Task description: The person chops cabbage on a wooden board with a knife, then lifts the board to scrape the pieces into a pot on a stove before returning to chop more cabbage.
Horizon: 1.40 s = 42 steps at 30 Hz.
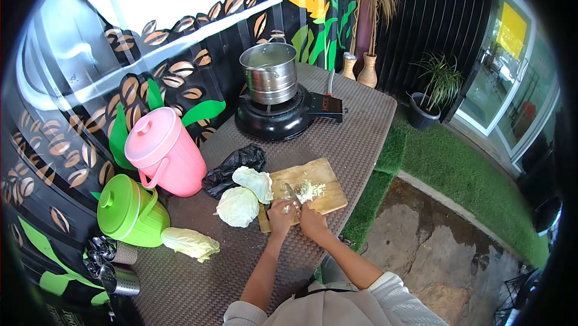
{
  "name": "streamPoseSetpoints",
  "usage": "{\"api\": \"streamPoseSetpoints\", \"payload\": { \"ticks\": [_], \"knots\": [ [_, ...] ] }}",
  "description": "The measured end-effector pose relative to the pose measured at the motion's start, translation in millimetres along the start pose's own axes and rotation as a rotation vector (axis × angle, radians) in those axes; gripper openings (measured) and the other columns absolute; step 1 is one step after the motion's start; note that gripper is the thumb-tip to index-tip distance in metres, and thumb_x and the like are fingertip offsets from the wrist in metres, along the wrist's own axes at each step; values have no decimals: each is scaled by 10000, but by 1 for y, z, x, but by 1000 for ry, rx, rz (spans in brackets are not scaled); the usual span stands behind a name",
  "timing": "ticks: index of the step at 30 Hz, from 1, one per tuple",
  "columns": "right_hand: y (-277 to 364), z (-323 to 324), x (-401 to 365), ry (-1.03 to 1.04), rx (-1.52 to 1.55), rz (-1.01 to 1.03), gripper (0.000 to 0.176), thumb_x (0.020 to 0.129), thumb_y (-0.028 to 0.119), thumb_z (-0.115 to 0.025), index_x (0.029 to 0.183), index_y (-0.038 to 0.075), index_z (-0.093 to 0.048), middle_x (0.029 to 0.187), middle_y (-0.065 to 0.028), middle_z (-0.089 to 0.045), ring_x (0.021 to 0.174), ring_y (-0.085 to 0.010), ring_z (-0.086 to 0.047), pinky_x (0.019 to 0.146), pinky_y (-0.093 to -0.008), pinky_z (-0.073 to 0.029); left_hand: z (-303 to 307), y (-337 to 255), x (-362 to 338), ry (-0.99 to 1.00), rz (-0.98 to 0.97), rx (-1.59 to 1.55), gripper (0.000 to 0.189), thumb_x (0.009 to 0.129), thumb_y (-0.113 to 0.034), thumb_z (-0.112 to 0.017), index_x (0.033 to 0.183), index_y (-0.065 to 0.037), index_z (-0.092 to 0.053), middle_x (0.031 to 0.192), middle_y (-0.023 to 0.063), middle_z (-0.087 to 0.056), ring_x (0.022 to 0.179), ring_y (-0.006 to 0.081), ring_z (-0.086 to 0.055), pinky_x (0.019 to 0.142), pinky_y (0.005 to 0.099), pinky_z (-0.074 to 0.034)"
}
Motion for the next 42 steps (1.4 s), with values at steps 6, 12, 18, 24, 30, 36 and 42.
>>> {"api": "streamPoseSetpoints", "payload": {
  "ticks": [6, 12, 18, 24, 30, 36, 42],
  "knots": [
    [-6, -10, -9, 56, 6, -91, 277, 909, 208, -477, 1078, -9, -446, 832, -273, -647, 803, -389, -663, 712, -489, -528, 7, -8, 3, 44, 0, -82, 296, 718, 103, -557, 953, -13, -693, 901, 149, -670, 820, 292, -640, 888, 352, -490],
    [-35, 0, 3, 46, 257, 76, 400, 934, 253, -450, 1204, -37, -397, 821, -319, -617, 809, -468, -613, 711, -530, -484, 11, -10, 12, 191, -87, -97, 555, 661, 189, -402, 1100, -38, -655, 1096, 145, -647, 1030, 257, -613, 876, 312, -473],
    [-35, 5, -15, -61, 428, 139, 295, 935, 228, -470, 1041, -46, -433, 793, -344, -577, 801, -518, -557, 694, -553, -436, 22, -1, 14, 217, -184, 78, 537, 641, 181, -429, 1082, -36, -647, 1096, 146, -628, 1096, 328, -542, 955, 377, -430],
    [-39, -3, -23, -53, 415, 75, 286, 935, 224, -473, 1036, -41, -436, 782, -344, -577, 801, -514, -560, 681, -570, -433, 32, 5, 5, 299, -53, 233, 394, 678, 113, -513, 1014, -20, -671, 1020, 169, -633, 989, 341, -560, 861, 395, -448],
    [-49, 3, -22, -129, 425, 35, 297, 941, 242, -462, 1020, -43, -438, 770, -345, -577, 774, -512, -564, 658, -576, -438, 24, 3, 8, 261, 50, 210, 182, 739, 6, -613, 904, 14, -690, 889, 198, -643, 848, 329, -597, 751, 386, -463],
    [-60, 5, -24, -131, 380, 0, 327, 946, 276, -444, 1033, -39, -447, 780, -346, -593, 765, -516, -583, 684, -577, -468, 8, -4, 10, 211, 49, 152, 164, 775, -24, -674, 929, 27, -690, 843, 188, -668, 741, 254, -652, 667, 319, -506],
    [-56, 18, -22, -139, 385, -11, 306, 943, 259, -453, 1017, -38, -435, 774, -346, -582, 792, -517, -566, 673, -582, -452, 11, 2, 1, 62, 127, 4, 188, 761, -42, -694, 924, 50, -679, 815, 186, -672, 694, 248, -656, 635, 310, -502]
  ]
}}
Point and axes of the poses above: each hand's wrist, its own x-axis towards the middle knuckle, its own z-axis out of the back of the hand, y = z × x, the point moved 3 cm from there along x, towards the middle knuckle
